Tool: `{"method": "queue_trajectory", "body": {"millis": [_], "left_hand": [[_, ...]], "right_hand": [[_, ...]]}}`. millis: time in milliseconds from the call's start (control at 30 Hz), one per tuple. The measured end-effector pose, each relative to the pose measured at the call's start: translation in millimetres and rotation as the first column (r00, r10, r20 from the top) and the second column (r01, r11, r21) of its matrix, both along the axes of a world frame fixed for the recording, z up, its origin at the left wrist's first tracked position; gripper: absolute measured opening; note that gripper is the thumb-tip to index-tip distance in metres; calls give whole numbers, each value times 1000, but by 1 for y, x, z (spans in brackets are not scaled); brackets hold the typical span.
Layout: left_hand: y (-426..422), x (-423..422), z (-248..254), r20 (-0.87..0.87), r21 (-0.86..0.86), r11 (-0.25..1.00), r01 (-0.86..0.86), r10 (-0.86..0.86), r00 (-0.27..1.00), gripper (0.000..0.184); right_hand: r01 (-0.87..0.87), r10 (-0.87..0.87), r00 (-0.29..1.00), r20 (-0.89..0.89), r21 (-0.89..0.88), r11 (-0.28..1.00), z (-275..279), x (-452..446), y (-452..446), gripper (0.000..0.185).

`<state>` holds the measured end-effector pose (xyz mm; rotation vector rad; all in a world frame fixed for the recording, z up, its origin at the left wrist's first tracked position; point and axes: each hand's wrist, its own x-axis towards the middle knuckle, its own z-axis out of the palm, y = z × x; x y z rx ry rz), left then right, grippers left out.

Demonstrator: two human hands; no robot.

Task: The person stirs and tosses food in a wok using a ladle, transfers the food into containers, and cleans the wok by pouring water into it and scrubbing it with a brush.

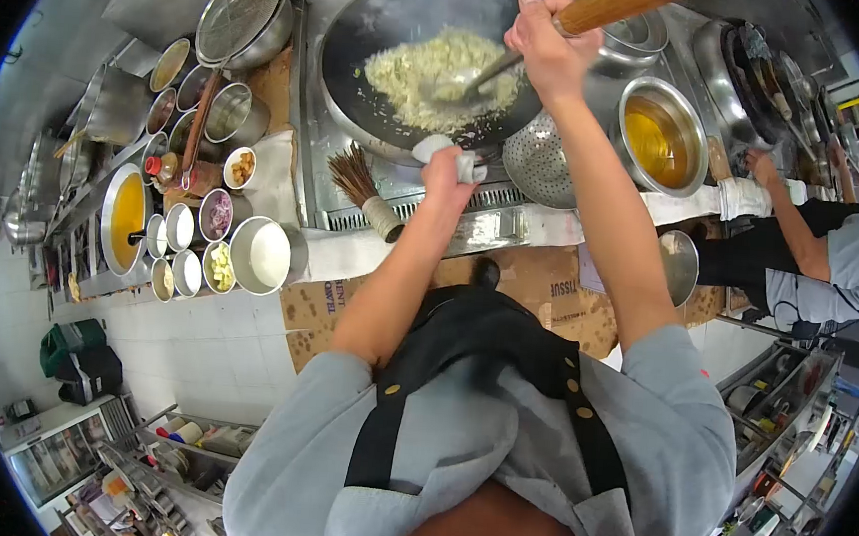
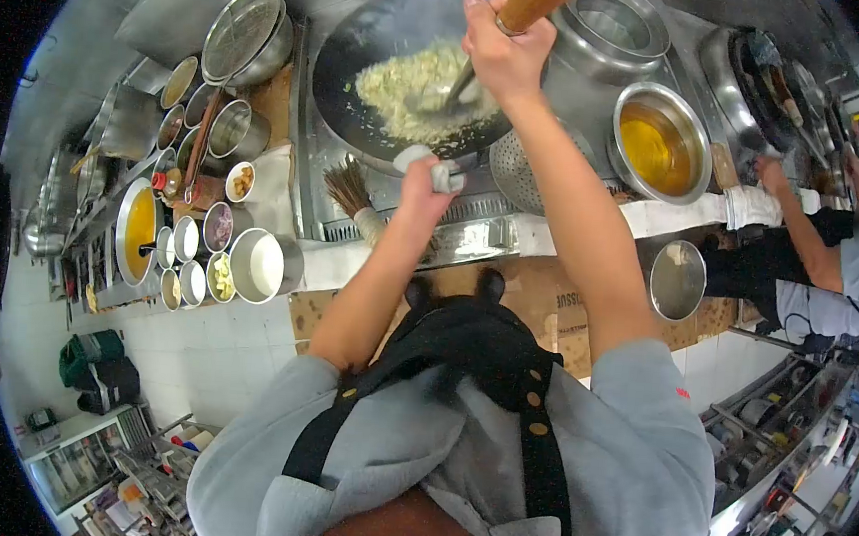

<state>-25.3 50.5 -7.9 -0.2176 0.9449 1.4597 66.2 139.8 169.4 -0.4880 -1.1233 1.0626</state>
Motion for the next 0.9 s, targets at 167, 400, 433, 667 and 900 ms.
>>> {"method": "queue_trajectory", "body": {"millis": [167,400,433,667,900], "left_hand": [[-71,19,-6,-74,129,987,-99,109,991,38],[41,-31,-6,52,-38,995,93,-91,994,12],[45,-31,-5,60,-34,995,93,-91,994,12],[71,-41,-59,175,53,994,95,-103,979,22],[71,-35,-48,211,35,998,57,-63,975,30]], "right_hand": [[132,-368,788,494,449,884,-34,41,-44,9],[-388,495,867,-48,-688,613,-65,87,-107,33],[-475,500,839,-215,-737,481,-62,80,-104,31],[-93,714,506,484,-792,603,-72,47,-46,40],[-124,0,-111,994,-14,992,-115,52,-15,65]]}}
